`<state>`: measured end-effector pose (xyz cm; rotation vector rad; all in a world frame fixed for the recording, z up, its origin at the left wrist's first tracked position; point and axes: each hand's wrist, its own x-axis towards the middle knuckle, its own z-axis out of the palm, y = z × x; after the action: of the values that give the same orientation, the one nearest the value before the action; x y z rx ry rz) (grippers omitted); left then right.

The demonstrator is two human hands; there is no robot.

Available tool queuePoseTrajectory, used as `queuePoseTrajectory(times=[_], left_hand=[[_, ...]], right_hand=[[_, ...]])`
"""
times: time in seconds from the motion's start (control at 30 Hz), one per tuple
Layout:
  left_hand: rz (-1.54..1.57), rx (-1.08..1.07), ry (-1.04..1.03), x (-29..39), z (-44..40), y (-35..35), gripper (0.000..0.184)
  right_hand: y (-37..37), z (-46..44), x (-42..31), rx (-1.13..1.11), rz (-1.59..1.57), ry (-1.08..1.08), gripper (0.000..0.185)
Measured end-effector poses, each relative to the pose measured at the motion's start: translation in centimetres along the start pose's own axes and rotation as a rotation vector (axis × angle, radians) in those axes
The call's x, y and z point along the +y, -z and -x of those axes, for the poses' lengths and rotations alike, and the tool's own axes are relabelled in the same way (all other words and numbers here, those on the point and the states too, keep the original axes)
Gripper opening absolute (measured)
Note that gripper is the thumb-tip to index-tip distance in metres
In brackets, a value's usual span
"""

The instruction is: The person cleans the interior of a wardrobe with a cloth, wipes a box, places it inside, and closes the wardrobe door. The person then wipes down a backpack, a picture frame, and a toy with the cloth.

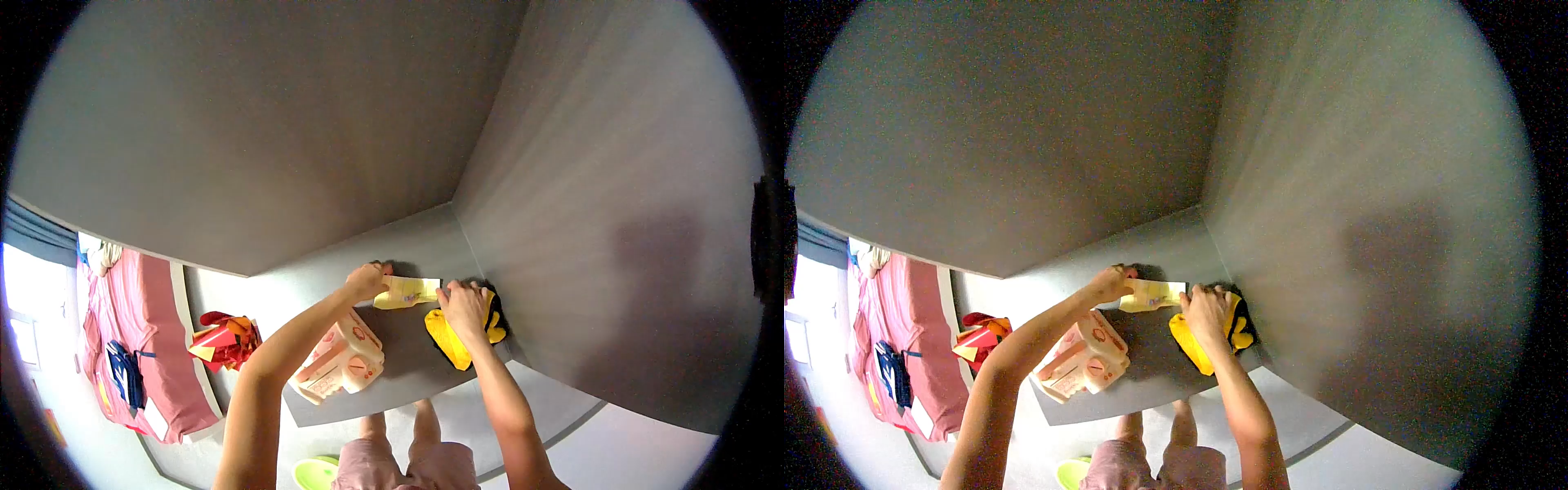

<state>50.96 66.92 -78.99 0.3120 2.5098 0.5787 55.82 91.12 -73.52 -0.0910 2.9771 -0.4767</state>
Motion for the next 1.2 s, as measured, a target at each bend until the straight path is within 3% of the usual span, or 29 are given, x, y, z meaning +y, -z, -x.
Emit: queuePoseTrajectory(times=[0.17, 0.27, 0.37, 0.5, 0.57, 0.6, 0.67, 0.7, 0.77, 0.8, 0.87, 0.97, 1.03, 1.1, 1.17, 1.2], left_hand=[[-0.036, 0.035, 0.036, 0.1, -0.5, -0.4, 0.037], [-0.011, 0.018, 0.023, -1.2, -1.3, -1.6, 0.029], [-0.067, 0.067, -0.104, -2.0, -2.0, -2.6, 0.03], [0.037, -0.01, -0.031, 0.3, -0.6, 0.3, 0.03], [0.487, -0.169, 0.169, 2.1, 1.1, 2.6, 0.034], [0.488, -0.157, 0.17, 2.7, 1.7, 3.0, 0.034], [0.862, -0.028, 0.285, 4.5, 3.0, 3.7, 0.038], [0.864, -0.015, 0.286, 5.3, 3.6, 4.0, 0.038], [1.28, 0.025, 0.288, 7.0, 5.0, 4.7, 0.042], [1.282, 0.043, 0.284, 7.5, 5.3, 4.5, 0.042], [1.72, 0.074, 0.385, 8.0, 5.3, 3.2, 0.033], [1.868, 0.203, 0.236, 10.1, 7.5, 2.5, 0.032], [1.913, 0.28, 0.272, 12.8, 10.0, 3.9, 0.032], [1.956, 0.362, 0.305, 13.5, 11.9, 5.0, 0.033], [1.921, 0.352, 0.188, 13.2, 13.3, 5.3, 0.033], [1.883, 0.497, 0.179, 13.9, 14.4, 5.8, 0.034]], right_hand=[[-2.5, -0.4, -0.6, -0.077, 0.107, -0.068, 0.039], [-3.5, -0.7, -0.7, -0.147, -0.067, -0.108, 0.048], [-5.4, -1.6, -0.2, -0.097, -0.291, -0.175, 0.048], [-4.9, -1.8, 0.3, -0.058, -0.477, -0.122, 0.04], [-3.8, -1.8, 0.0, -0.192, -0.892, -0.276, 0.03], [-3.2, -1.5, -0.5, -0.157, -1.012, -0.274, 0.025], [-1.2, -1.2, -1.2, -0.148, -1.071, -0.265, 0.025], [0.0, -0.9, -1.7, -0.143, -1.132, -0.27, 0.025], [1.8, -0.6, -2.8, -0.127, -1.178, -0.241, 0.025], [2.6, -0.4, -3.0, -0.117, -1.202, -0.24, 0.024], [4.0, 0.3, -3.7, -0.096, -1.228, -0.202, 0.022], [5.9, 1.2, -5.5, -0.086, -1.209, -0.071, 0.02], [5.7, 1.6, -6.2, -0.117, -1.19, 0.024, 0.018], [5.7, 2.0, -7.9, 0.076, -0.843, 0.202, 0.02], [6.7, 3.3, -10.4, 0.067, -0.827, 0.234, 0.019], [8.0, 4.4, -11.9, 0.079, -0.712, 0.357, 0.019]])
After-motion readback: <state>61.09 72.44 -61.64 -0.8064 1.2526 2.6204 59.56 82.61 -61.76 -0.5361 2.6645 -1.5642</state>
